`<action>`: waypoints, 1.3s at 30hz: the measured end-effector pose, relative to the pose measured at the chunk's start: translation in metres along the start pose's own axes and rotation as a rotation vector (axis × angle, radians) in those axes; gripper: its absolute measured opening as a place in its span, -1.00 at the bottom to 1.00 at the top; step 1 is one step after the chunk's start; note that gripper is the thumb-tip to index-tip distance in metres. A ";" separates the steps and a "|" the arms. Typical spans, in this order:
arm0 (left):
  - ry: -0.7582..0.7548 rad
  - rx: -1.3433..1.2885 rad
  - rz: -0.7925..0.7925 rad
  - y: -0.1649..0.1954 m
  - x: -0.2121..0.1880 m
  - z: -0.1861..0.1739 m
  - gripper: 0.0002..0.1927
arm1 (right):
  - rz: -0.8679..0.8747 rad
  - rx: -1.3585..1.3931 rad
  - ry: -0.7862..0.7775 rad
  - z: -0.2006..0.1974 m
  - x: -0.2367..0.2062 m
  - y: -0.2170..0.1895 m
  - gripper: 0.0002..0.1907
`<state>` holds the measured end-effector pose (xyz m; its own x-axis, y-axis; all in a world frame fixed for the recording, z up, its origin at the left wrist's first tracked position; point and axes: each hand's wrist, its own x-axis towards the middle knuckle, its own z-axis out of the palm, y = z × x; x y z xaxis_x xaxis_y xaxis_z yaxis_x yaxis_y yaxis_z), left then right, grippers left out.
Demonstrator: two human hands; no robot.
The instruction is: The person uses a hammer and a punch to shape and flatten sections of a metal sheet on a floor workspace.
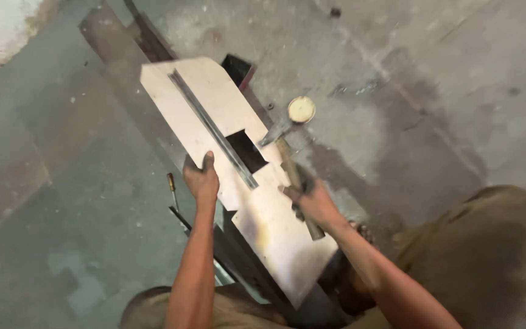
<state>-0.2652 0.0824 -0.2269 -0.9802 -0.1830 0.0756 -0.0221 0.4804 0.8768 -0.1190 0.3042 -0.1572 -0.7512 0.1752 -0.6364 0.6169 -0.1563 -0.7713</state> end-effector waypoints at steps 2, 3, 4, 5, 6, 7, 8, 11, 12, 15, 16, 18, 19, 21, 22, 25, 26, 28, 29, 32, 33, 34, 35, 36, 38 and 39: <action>0.034 -0.061 0.051 0.036 -0.008 -0.010 -0.59 | -0.105 0.073 0.096 -0.022 -0.022 -0.035 -0.45; 0.084 -0.087 0.131 0.057 -0.011 -0.018 -0.60 | -0.173 0.121 0.138 -0.034 -0.032 -0.058 -0.51; 0.134 -0.116 0.219 0.080 -0.012 -0.026 -0.60 | -0.258 0.189 0.150 -0.043 -0.042 -0.081 -0.52; 0.185 -0.143 0.303 0.103 -0.013 -0.036 -0.61 | -0.340 0.256 0.158 -0.052 -0.052 -0.104 -0.52; 0.212 -0.201 0.383 0.123 -0.015 -0.051 -0.62 | -0.474 0.290 0.078 -0.061 -0.062 -0.125 -0.51; 0.235 -0.253 0.460 0.141 -0.017 -0.066 -0.63 | -0.600 0.324 -0.004 -0.066 -0.072 -0.144 -0.51; 0.258 -0.306 0.543 0.157 -0.016 -0.079 -0.64 | -0.603 0.362 -0.054 -0.070 -0.082 -0.161 -0.53; 0.292 -0.213 0.568 0.177 -0.012 -0.116 -0.68 | -0.585 0.444 -0.190 -0.089 -0.115 -0.195 -0.57; 0.230 -0.097 0.585 0.174 -0.013 -0.127 -0.73 | -0.576 0.456 -0.226 -0.095 -0.123 -0.201 -0.57; 0.035 0.209 0.768 0.140 -0.027 -0.143 -0.82 | -0.601 0.244 -0.278 -0.110 -0.130 -0.197 -0.49; -0.040 0.278 0.916 0.123 -0.038 -0.143 -0.71 | -0.609 0.134 -0.289 -0.113 -0.127 -0.188 -0.46; -0.230 0.422 1.063 0.085 -0.064 -0.136 -0.48 | -0.614 -0.085 -0.315 -0.115 -0.110 -0.158 -0.38; -0.338 0.492 1.059 0.066 -0.077 -0.127 -0.40 | -0.508 -0.109 -0.259 -0.113 -0.098 -0.136 -0.34; -0.417 0.640 0.913 0.032 -0.105 -0.108 -0.41 | -0.327 -0.235 -0.115 -0.101 -0.071 -0.079 -0.25; -0.457 0.710 0.840 0.017 -0.113 -0.100 -0.41 | -0.258 -0.337 -0.026 -0.095 -0.056 -0.052 -0.19; -0.680 0.981 0.408 -0.014 -0.125 -0.072 -0.53 | -0.252 -0.523 0.086 -0.081 -0.019 0.021 -0.33; -0.570 0.929 0.238 -0.018 -0.121 -0.065 -0.57 | -0.260 -0.509 0.095 -0.078 -0.010 0.039 -0.35; -0.348 0.825 -0.113 -0.024 -0.115 -0.050 -0.59 | -0.212 -0.413 0.106 -0.070 -0.002 0.062 -0.38; -0.169 0.730 -0.213 -0.029 -0.111 -0.044 -0.34 | -0.156 -0.327 0.116 -0.070 0.001 0.070 -0.40; 0.165 0.433 -0.466 -0.038 -0.107 -0.027 0.14 | -0.300 -0.430 0.110 -0.074 0.005 0.079 -0.44; 0.160 0.317 -0.537 -0.041 -0.107 -0.024 0.06 | -0.410 -0.530 0.092 -0.076 0.003 0.075 -0.46; 0.154 0.206 -0.608 -0.045 -0.106 -0.023 -0.01 | -0.406 -0.493 0.091 -0.077 0.000 0.069 -0.46; 0.127 0.193 -0.628 -0.049 -0.107 -0.023 0.00 | -0.393 -0.457 0.084 -0.076 -0.004 0.064 -0.47; 0.095 0.183 -0.650 -0.052 -0.105 -0.023 0.00 | -0.373 -0.420 0.081 -0.075 -0.008 0.058 -0.47; 0.067 0.170 -0.669 -0.057 -0.103 -0.023 0.02 | -0.182 -0.337 0.094 -0.063 -0.017 0.051 -0.45; 0.070 0.170 -0.658 -0.059 -0.100 -0.023 0.03 | -0.106 -0.289 0.103 -0.052 -0.019 0.050 -0.43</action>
<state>-0.1615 0.0526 -0.2747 -0.7371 -0.5354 -0.4124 -0.6456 0.3774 0.6639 -0.0617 0.3434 -0.1839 -0.7966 0.2753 -0.5382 0.5883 0.1481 -0.7950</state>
